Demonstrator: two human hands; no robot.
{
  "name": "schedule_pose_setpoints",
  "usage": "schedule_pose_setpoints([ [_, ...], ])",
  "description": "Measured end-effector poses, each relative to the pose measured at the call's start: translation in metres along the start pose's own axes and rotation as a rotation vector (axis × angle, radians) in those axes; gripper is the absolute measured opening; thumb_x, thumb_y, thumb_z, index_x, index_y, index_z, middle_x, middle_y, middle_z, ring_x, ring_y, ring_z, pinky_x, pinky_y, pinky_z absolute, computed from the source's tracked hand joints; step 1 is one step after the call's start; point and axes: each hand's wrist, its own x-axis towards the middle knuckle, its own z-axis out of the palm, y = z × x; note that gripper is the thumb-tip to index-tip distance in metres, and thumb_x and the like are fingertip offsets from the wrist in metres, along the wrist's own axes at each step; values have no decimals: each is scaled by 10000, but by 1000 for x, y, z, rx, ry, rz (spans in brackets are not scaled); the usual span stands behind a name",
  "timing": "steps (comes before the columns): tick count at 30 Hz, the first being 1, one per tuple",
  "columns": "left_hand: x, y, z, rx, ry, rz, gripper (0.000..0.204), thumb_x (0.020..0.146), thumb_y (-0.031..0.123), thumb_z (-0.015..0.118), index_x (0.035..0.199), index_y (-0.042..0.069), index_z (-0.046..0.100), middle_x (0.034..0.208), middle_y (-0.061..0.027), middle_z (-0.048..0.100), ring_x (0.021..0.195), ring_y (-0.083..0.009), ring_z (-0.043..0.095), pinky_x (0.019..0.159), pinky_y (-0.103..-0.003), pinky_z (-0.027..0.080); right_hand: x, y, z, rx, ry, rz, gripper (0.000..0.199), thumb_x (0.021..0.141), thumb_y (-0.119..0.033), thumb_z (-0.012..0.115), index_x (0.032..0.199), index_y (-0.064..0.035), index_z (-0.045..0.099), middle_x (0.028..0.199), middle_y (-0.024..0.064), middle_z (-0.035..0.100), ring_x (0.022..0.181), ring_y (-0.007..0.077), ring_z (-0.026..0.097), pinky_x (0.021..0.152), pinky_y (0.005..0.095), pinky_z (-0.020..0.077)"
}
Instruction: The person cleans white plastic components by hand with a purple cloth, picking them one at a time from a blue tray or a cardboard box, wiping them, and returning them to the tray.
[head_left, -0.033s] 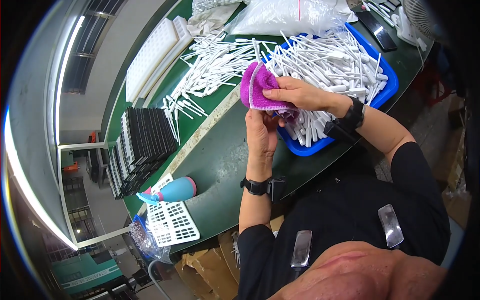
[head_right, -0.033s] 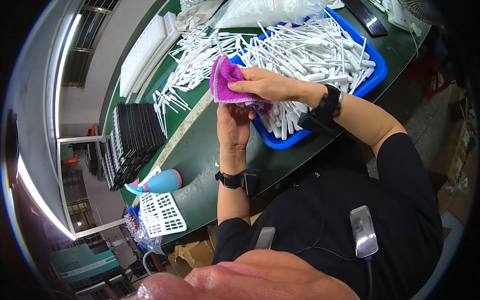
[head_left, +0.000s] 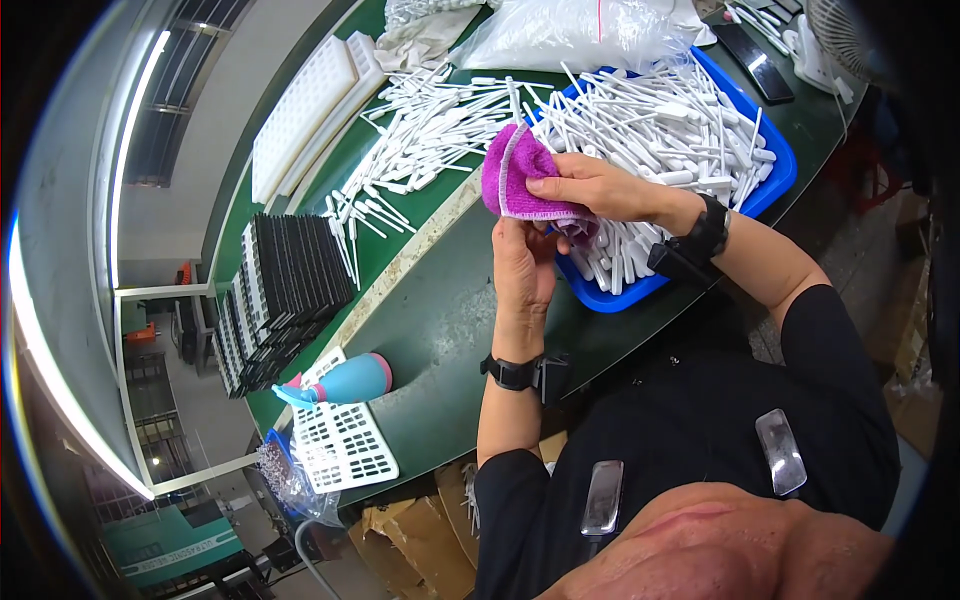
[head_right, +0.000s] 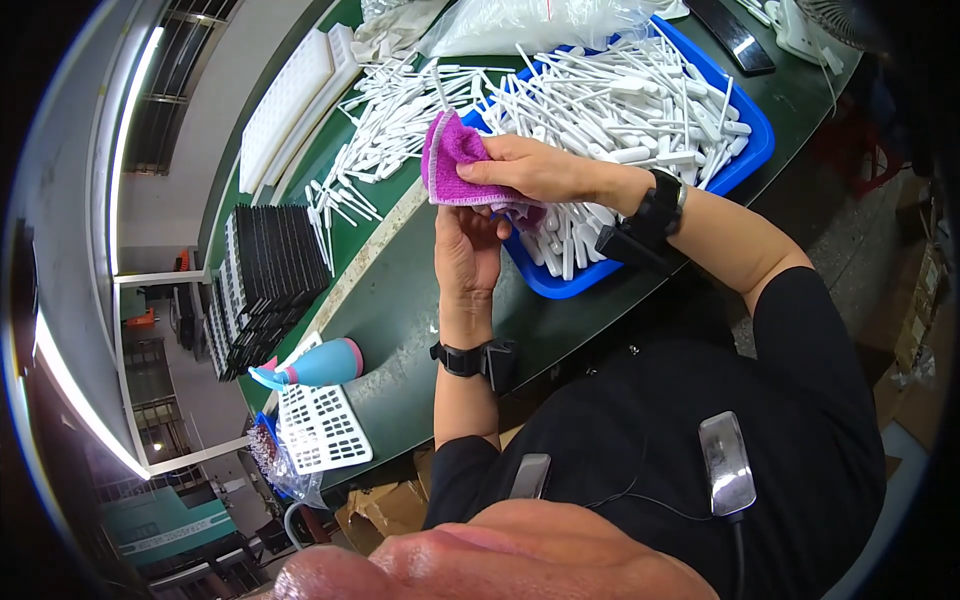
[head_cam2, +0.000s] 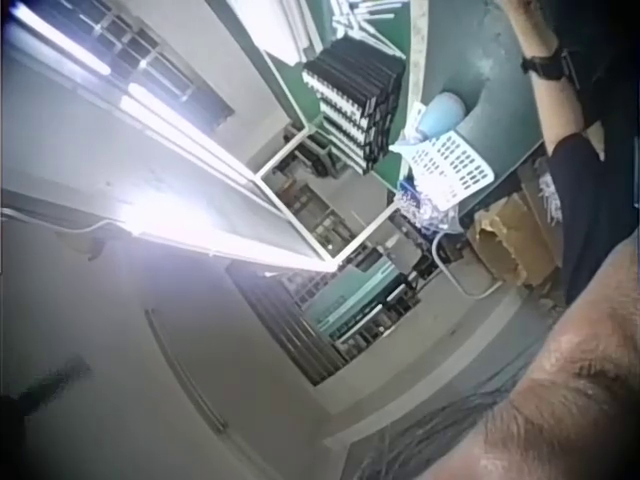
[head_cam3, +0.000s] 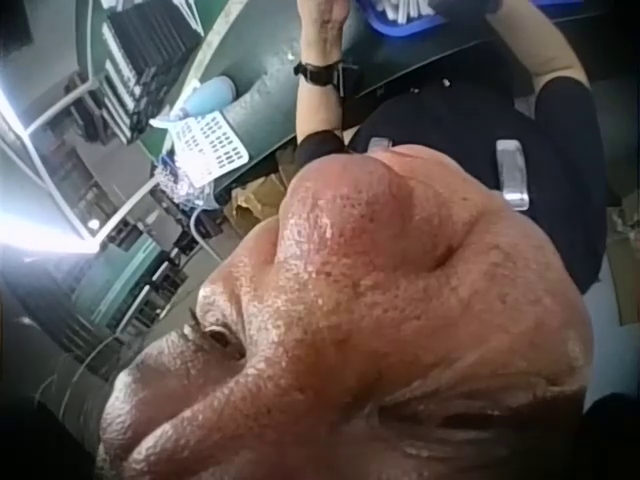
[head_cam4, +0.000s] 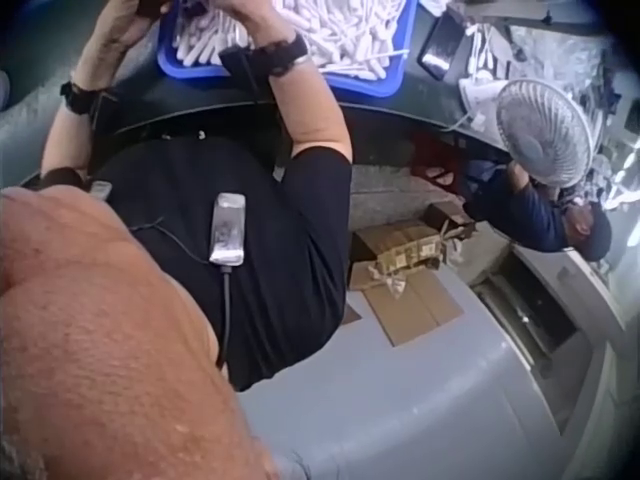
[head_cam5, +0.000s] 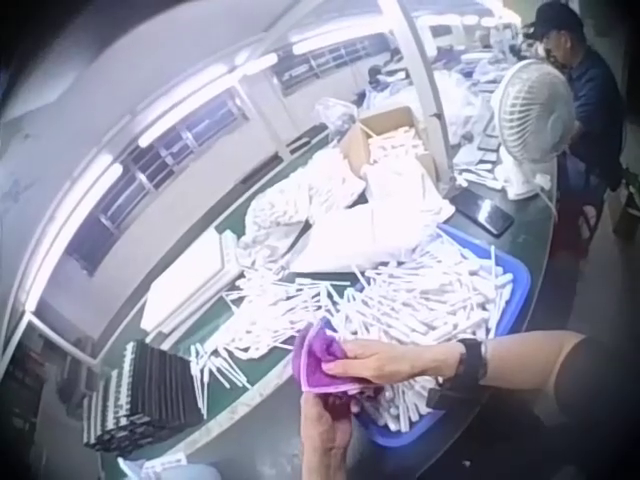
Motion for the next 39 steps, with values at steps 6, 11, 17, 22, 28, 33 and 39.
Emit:
schedule_pose_setpoints([
  [6,-1,-3,-2,-97,31,-43,144,924,247,544,925,106,574,737,32,502,665,-79,496,484,-250,421,-3,-6,1,-7,-17,105,332,948,-323,509,1064,-29,609,897,7,610,785,58,529,690,211,440],
  [11,-2,-2,3,-21,15,-17,135,925,238,540,925,107,573,737,33,504,668,-76,499,491,-248,417,-3,-4,2,4,16,94,328,950,-318,504,1069,-30,605,892,8,614,768,57,532,677,214,445],
  [17,0,-4,0,-35,37,-6,138,928,241,541,924,106,571,737,33,508,652,-72,494,511,-250,425,-2,-4,2,-22,24,83,324,949,-312,508,1067,-25,600,871,4,613,731,52,537,635,212,455],
  [22,0,-6,1,-31,23,32,158,934,246,535,928,90,565,738,25,530,630,-78,502,510,-253,432,2,3,3,-60,56,24,322,950,-307,507,1065,-20,596,854,8,609,694,53,537,604,210,459],
  [28,-2,-7,7,-49,21,26,183,941,247,527,952,69,567,762,5,565,654,-91,549,504,-240,439,-4,-7,3,-25,44,83,317,950,-307,507,1055,-19,589,845,15,608,690,61,559,585,215,471],
  [33,0,-7,8,-4,32,100,174,939,211,538,977,45,574,751,-6,574,642,-95,566,494,-220,434,-3,-12,0,8,-7,144,297,953,-289,500,1058,-21,569,848,24,603,727,68,580,578,212,486],
  [39,0,12,17,239,26,47,148,924,164,564,955,21,588,692,3,550,560,-75,519,467,-206,403,-4,-20,-7,134,334,-127,278,957,-268,490,1071,-25,565,856,18,601,758,64,578,637,210,487],
])
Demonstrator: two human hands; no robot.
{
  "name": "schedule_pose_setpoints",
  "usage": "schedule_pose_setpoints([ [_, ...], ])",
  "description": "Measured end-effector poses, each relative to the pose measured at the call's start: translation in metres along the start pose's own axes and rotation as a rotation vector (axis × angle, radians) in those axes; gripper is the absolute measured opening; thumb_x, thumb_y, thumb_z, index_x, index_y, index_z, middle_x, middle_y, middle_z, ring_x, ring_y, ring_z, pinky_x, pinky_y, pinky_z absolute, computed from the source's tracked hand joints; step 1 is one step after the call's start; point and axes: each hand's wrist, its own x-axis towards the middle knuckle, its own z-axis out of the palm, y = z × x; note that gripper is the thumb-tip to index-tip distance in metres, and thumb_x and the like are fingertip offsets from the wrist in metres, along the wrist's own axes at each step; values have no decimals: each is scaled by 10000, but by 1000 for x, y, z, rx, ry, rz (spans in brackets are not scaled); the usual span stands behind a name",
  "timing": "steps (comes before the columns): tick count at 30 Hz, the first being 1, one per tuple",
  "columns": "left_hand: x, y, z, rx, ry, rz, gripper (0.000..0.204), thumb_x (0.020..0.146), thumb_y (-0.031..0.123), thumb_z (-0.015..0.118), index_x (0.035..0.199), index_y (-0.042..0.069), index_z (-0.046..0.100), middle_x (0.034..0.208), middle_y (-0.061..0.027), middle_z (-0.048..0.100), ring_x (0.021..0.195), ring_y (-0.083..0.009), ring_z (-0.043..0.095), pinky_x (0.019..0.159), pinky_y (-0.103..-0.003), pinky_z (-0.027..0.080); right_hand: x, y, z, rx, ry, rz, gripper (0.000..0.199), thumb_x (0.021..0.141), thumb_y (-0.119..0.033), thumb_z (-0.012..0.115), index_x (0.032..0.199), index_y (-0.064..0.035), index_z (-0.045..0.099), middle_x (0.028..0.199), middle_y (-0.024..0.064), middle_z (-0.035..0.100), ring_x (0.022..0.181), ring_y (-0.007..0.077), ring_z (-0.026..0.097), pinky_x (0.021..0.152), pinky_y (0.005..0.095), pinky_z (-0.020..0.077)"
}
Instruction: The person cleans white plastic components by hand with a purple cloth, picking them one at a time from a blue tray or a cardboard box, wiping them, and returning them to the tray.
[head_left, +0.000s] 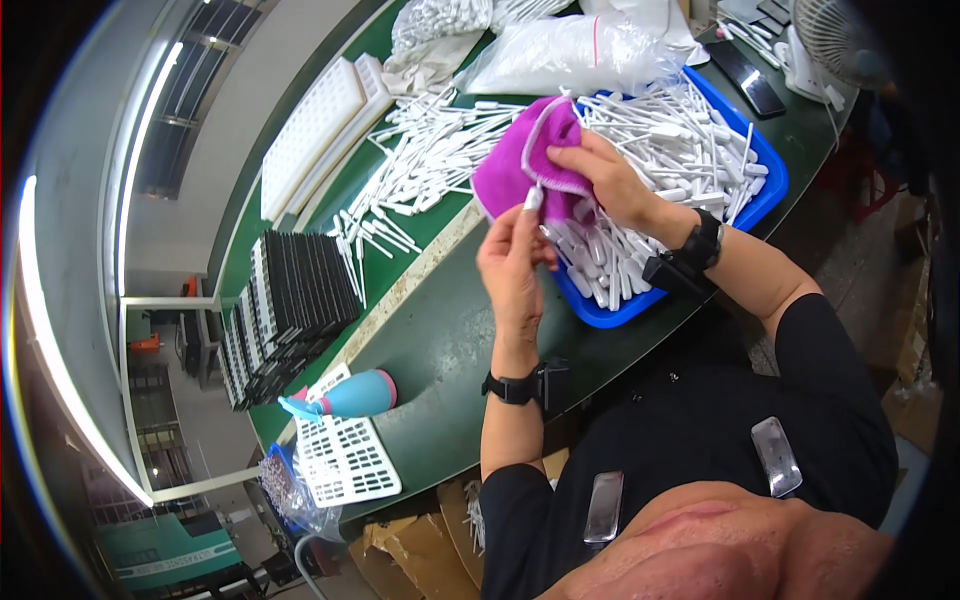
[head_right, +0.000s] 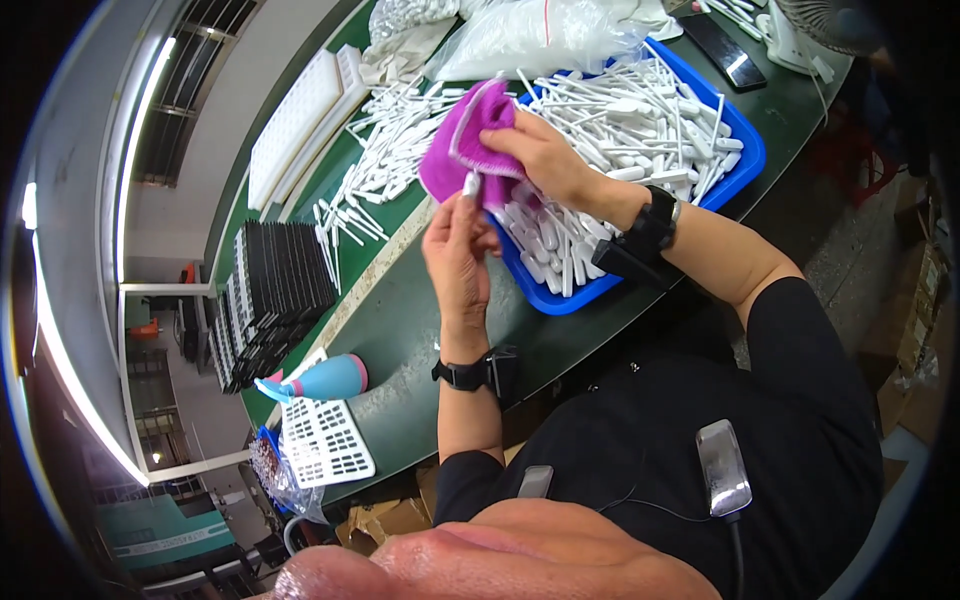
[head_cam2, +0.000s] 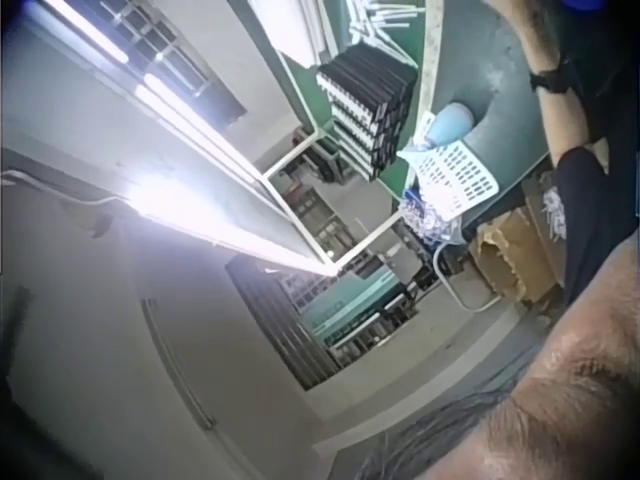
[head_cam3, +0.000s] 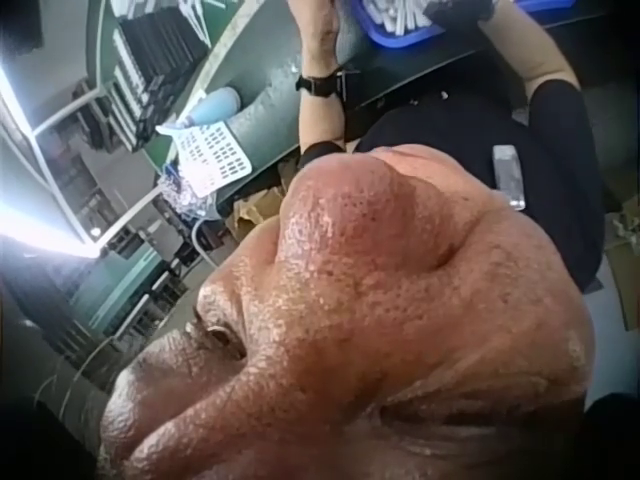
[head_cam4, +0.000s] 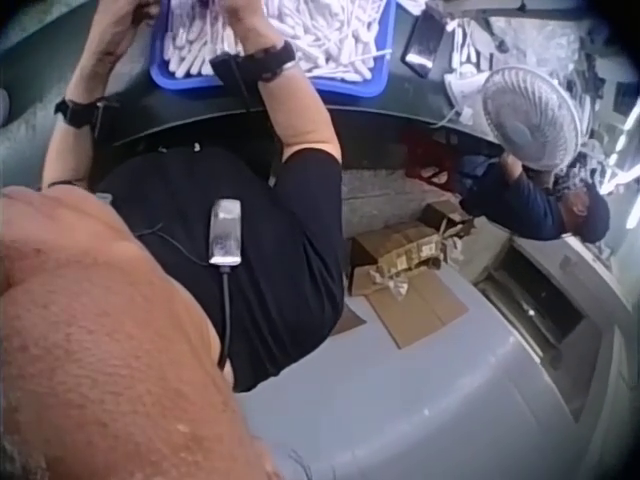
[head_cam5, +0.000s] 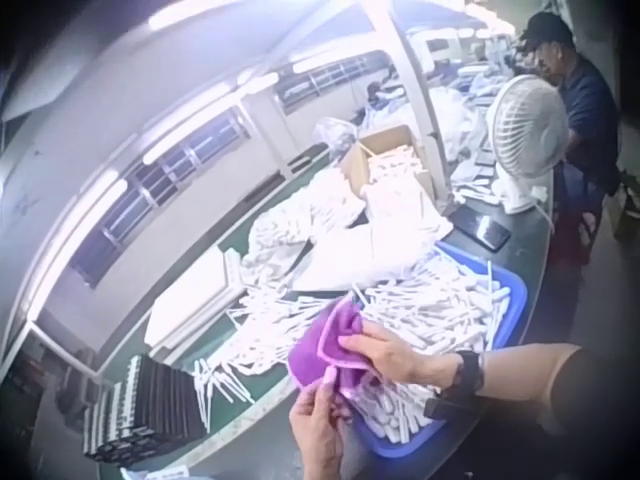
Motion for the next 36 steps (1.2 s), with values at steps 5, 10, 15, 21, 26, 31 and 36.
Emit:
schedule_pose_setpoints([
  [5,4,10,-5,27,97,283,141,914,159,580,931,20,591,662,7,512,516,-65,469,445,-203,365,9,-21,-6,49,260,-179,328,948,-297,508,1131,-29,561,928,23,615,795,77,580,696,221,485],
  [10,-6,11,-12,115,133,206,152,915,145,574,955,-1,590,654,-3,501,516,-73,458,451,-202,364,15,-64,-16,-279,83,4,390,934,-340,528,1153,-21,575,978,30,628,814,83,581,717,224,479],
  [15,-15,22,-29,85,157,228,138,912,163,584,945,28,590,679,6,508,520,-67,468,445,-193,349,96,-136,-95,-506,334,-274,453,923,-415,528,1125,-14,593,934,39,650,764,84,592,646,242,491],
  [21,-15,21,-32,64,139,206,147,913,171,584,953,30,595,682,3,514,519,-70,472,443,-193,355,184,-173,-244,-526,247,-122,373,889,-205,582,1254,-141,535,1397,151,382,1372,327,188,1126,516,127],
  [26,-36,16,-45,65,266,185,161,907,153,589,957,1,595,669,-12,527,520,-77,477,444,-194,361,124,-101,-135,82,409,26,349,950,-344,470,1088,-44,582,901,99,643,741,209,631,616,353,548],
  [31,-53,28,-97,421,347,207,152,909,158,581,893,10,614,646,-2,536,533,-68,489,442,-197,353,61,-73,-13,138,271,182,345,945,-341,497,1077,-36,589,889,60,664,648,153,630,548,291,539],
  [36,-44,61,-192,1349,614,453,198,856,209,581,866,32,669,697,-91,653,666,-252,638,582,-335,469,18,-56,-22,200,-70,-114,457,986,-294,384,1336,-1,399,1249,132,537,1113,232,558,896,368,506],
])
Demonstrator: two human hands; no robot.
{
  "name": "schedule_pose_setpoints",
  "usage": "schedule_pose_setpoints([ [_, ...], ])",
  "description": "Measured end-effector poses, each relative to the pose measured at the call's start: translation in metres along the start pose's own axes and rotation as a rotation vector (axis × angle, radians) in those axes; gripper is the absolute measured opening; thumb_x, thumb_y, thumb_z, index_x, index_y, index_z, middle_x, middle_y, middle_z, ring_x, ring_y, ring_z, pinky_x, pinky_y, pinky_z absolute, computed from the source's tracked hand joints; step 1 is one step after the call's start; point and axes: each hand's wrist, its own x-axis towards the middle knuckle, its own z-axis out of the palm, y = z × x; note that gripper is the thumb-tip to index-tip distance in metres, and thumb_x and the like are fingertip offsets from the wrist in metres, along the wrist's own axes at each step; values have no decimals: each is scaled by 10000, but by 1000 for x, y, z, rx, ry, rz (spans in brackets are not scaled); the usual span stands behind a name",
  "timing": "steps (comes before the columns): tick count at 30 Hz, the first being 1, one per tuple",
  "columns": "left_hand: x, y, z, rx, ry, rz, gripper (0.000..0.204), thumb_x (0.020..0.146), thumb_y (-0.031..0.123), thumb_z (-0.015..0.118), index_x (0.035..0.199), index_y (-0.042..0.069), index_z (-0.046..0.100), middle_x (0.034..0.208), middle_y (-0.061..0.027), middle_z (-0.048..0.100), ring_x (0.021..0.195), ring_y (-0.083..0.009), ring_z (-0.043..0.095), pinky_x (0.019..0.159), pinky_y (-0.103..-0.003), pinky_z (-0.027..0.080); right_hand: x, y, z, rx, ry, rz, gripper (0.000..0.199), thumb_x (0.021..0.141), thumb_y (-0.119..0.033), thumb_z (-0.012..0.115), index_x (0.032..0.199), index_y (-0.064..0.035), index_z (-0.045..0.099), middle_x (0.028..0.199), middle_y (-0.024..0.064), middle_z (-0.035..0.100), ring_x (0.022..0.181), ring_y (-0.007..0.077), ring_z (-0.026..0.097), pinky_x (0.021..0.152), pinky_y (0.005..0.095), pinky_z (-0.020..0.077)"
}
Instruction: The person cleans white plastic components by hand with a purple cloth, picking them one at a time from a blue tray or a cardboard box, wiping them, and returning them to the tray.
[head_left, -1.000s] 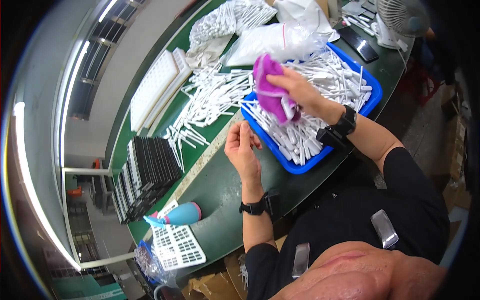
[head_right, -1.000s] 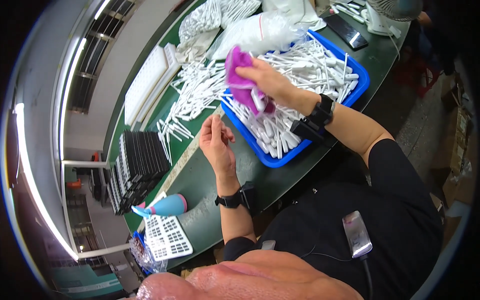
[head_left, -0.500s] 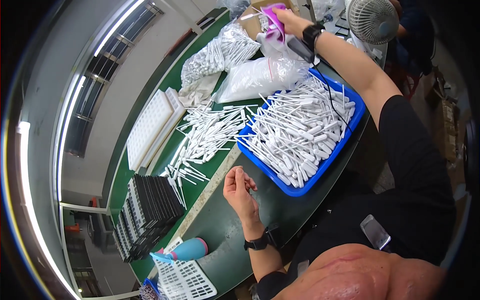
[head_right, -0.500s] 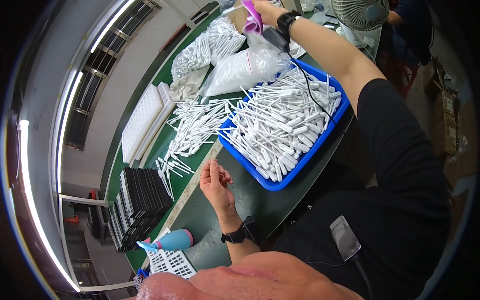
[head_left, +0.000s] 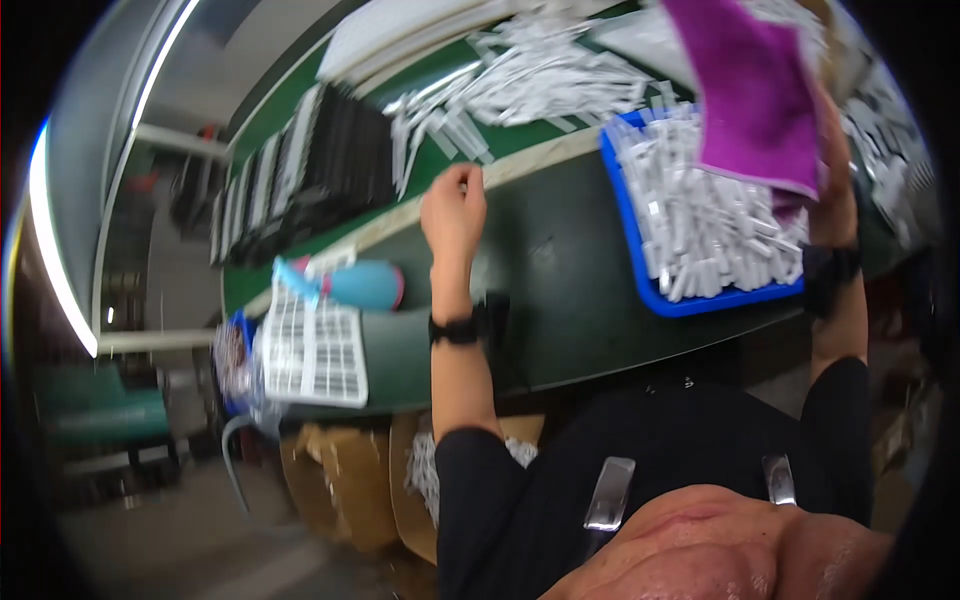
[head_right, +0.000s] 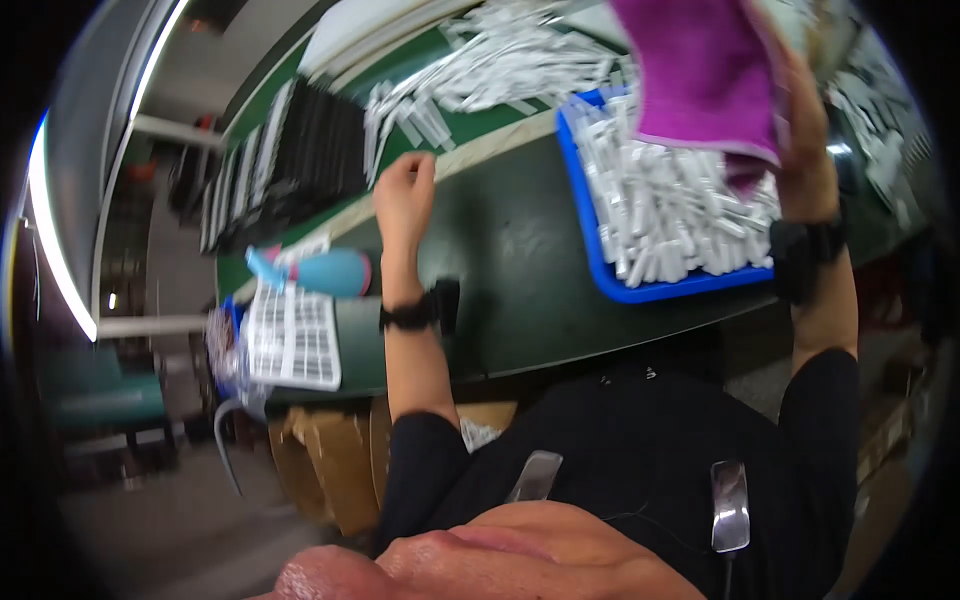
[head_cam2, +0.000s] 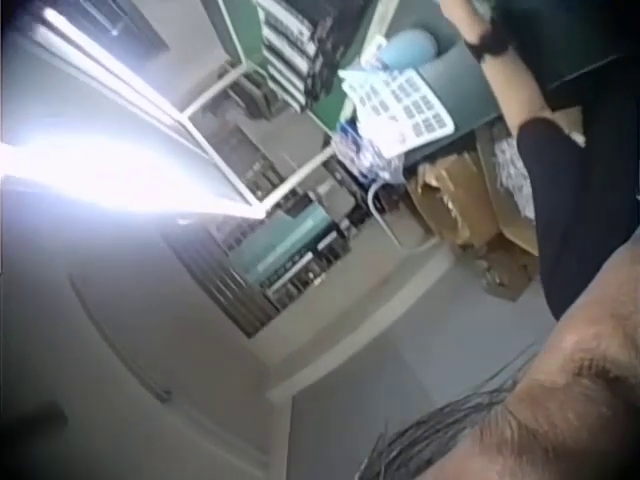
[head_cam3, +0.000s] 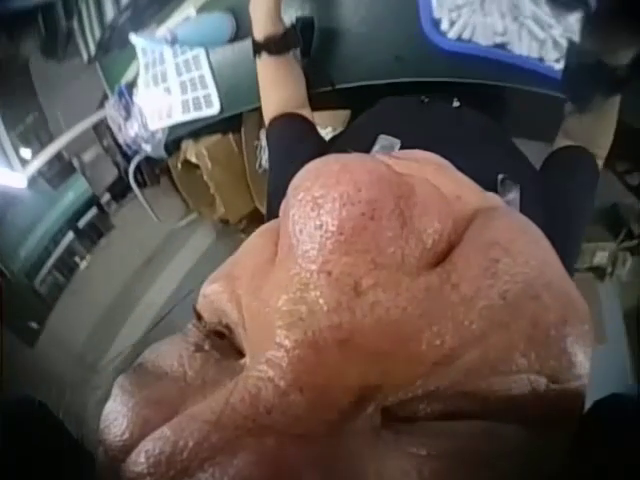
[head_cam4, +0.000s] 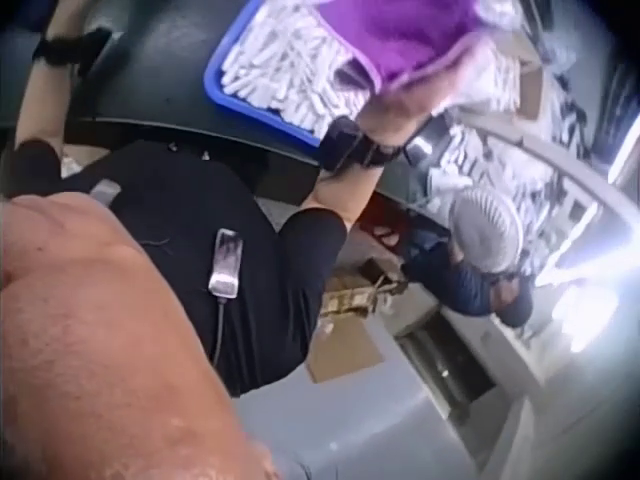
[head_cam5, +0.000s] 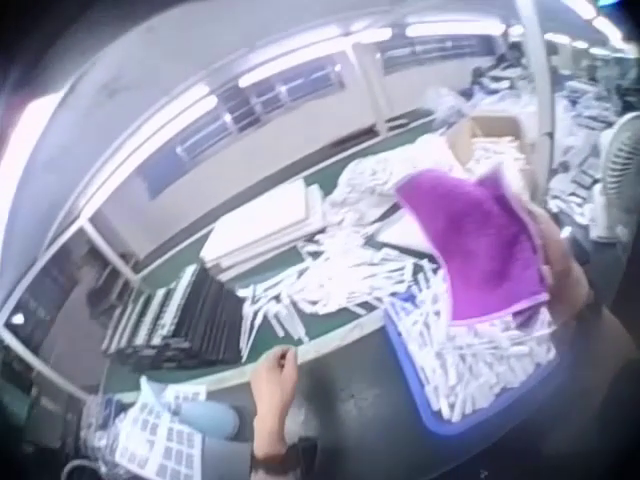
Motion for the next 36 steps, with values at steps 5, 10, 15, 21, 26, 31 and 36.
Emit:
schedule_pose_setpoints([
  [5,48,-62,16,548,49,-196,186,834,179,548,845,44,675,894,-138,647,806,-338,631,690,-444,500,-49,25,1,-426,42,-218,370,959,-288,429,1208,-14,441,962,88,572,777,163,597,597,281,505],
  [10,79,-105,45,603,99,-63,164,823,171,562,844,53,675,938,-148,625,837,-348,621,703,-459,509,-65,54,16,-566,230,-122,371,944,-286,456,1219,-38,452,960,87,604,786,164,637,624,276,546],
  [15,110,-101,64,553,-3,-38,170,822,203,588,850,53,662,939,-148,612,870,-333,614,729,-451,509,-79,70,-55,-77,78,60,420,925,-256,514,1275,-36,440,1105,108,586,949,198,602,797,303,507],
  [21,88,-40,71,624,91,80,284,823,263,598,1007,53,652,983,-124,640,850,-286,621,763,-405,493,-25,59,51,-779,-306,161,749,841,-410,616,1419,-64,288,1364,150,441,1239,277,460,1023,372,380],
  [26,32,37,51,-135,-153,9,399,830,273,650,1167,65,604,1059,-128,616,887,-201,590,762,-305,485,-16,84,43,-953,-112,1,655,879,-306,589,1412,-55,302,1391,122,401,1213,208,456,1010,329,366],
  [31,-1,55,33,-532,-94,-77,366,846,215,636,1167,47,586,1074,-123,595,855,-194,572,758,-335,482,-18,80,48,-633,217,64,579,888,-274,576,1389,-77,364,1407,115,364,1152,165,477,950,308,402],
  [36,-43,125,27,-805,-200,225,539,846,197,633,1333,66,441,1343,-194,449,1199,-310,479,962,-385,404,-32,70,90,-591,-25,-128,325,905,-291,524,1097,-35,579,1196,106,519,1066,165,508,926,319,406],
])
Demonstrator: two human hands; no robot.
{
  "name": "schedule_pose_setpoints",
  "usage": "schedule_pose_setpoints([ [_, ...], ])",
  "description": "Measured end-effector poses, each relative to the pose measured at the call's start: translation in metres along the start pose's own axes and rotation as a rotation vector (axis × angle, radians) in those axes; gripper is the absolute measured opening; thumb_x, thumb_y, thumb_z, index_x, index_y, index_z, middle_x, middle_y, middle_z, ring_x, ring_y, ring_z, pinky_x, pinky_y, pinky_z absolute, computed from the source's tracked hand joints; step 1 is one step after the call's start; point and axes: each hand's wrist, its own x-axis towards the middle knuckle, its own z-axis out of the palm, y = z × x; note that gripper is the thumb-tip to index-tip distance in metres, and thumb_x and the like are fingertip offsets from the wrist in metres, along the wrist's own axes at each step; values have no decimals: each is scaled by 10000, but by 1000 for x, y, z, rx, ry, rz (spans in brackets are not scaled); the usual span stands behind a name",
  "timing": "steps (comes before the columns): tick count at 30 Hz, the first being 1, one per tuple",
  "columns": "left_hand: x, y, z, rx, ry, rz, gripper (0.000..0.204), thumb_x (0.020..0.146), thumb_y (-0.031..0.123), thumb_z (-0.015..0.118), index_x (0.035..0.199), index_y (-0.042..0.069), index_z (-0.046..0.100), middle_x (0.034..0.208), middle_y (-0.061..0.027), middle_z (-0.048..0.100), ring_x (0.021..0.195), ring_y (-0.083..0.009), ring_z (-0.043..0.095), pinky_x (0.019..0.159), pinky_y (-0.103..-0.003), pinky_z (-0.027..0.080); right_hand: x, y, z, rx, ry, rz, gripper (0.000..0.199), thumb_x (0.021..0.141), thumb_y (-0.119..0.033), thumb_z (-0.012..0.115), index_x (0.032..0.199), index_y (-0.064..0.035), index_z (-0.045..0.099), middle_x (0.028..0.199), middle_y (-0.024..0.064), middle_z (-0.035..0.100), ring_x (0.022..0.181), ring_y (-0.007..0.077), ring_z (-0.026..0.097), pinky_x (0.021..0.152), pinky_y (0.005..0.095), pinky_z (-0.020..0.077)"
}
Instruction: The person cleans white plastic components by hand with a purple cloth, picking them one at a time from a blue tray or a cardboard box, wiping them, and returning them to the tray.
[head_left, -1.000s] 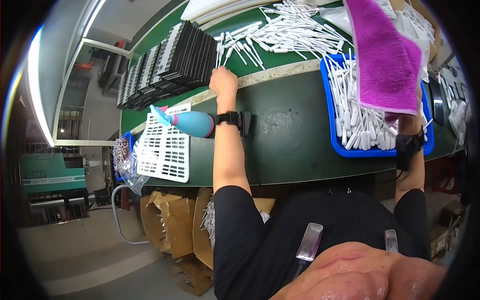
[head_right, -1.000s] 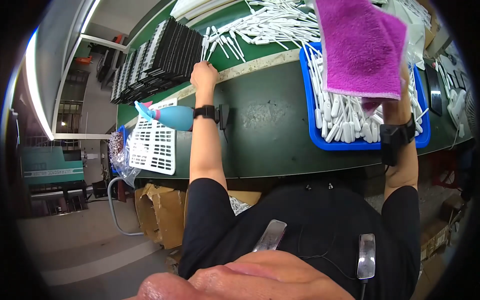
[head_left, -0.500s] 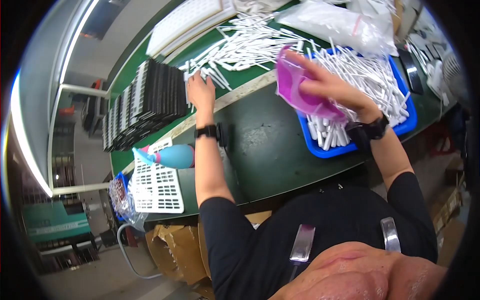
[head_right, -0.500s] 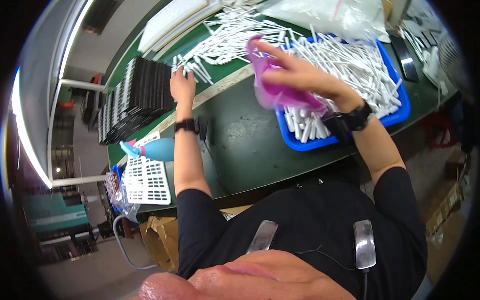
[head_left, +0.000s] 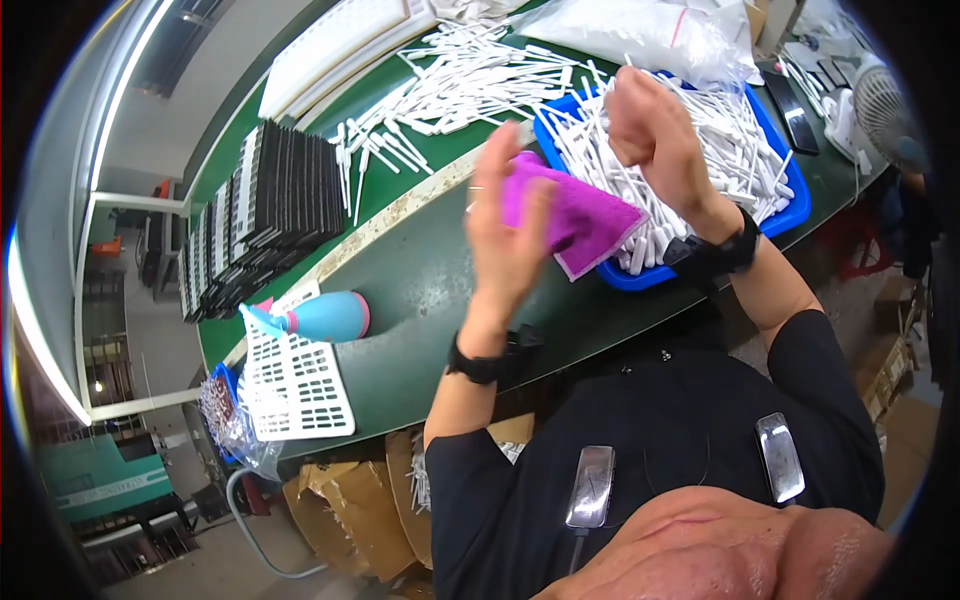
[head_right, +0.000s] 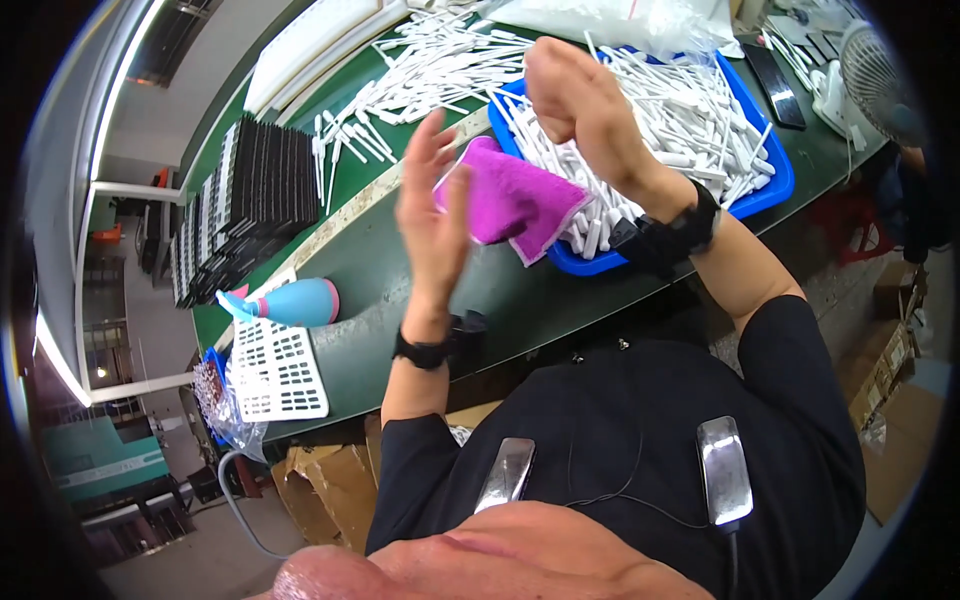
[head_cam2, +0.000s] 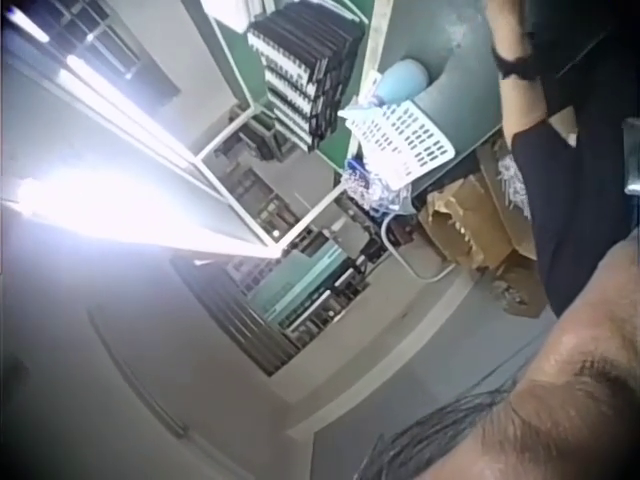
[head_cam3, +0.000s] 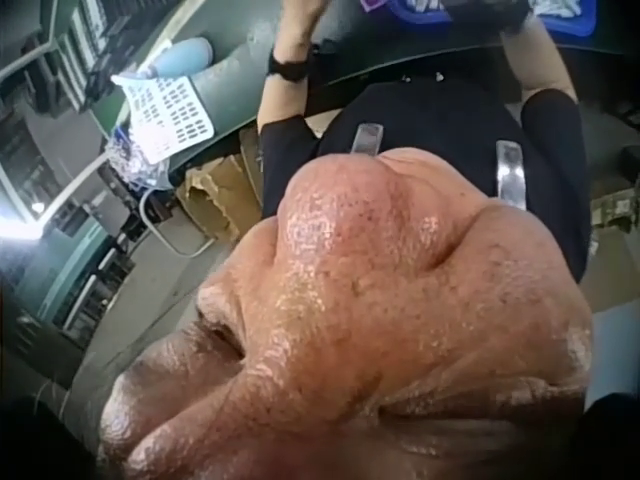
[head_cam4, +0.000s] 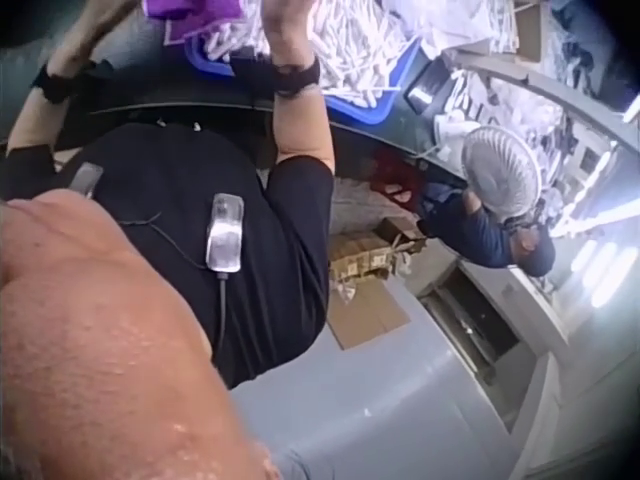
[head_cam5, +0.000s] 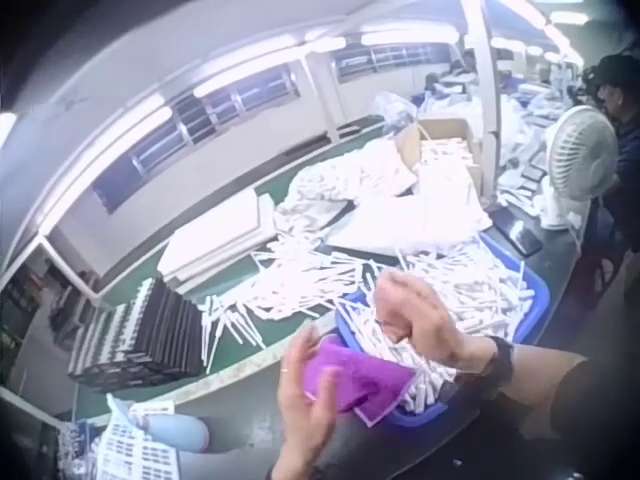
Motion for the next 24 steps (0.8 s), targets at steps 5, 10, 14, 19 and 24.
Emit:
schedule_pose_setpoints([
  [5,-27,26,32,-89,-325,245,931,794,404,678,1468,62,135,1516,-222,-70,1406,-331,-101,1110,-476,133,-30,-11,35,-71,-313,-165,276,915,-254,517,1093,-71,621,1051,105,630,943,234,592,895,382,453],
  [10,-51,50,31,-175,-513,104,1049,723,492,721,1466,47,129,1508,-242,-68,1387,-344,-175,1113,-480,118,-41,-26,4,-103,-663,465,448,911,-386,473,1167,-32,573,1229,135,519,1077,190,509,950,350,391],
  [14,-30,56,15,-104,-688,219,998,731,421,742,1460,61,162,1485,-268,52,1386,-406,-44,1108,-480,117,-24,-21,-11,85,-955,321,369,938,-363,481,1085,-43,589,1135,117,575,896,159,517,1012,333,337],
  [19,-30,8,12,12,-132,89,503,761,200,706,1223,91,540,1403,-233,324,1297,-391,341,1083,-488,235,-42,-29,-18,565,-434,429,557,859,-524,520,1080,-18,592,1207,139,512,1090,235,498,965,370,367],
  [24,-35,-38,-15,656,-367,261,338,785,174,667,1096,57,605,1249,-157,531,1161,-408,486,1006,-468,361,-15,40,-89,749,119,203,347,970,-320,437,1175,-52,516,644,-16,386,674,112,385,628,323,383],
])
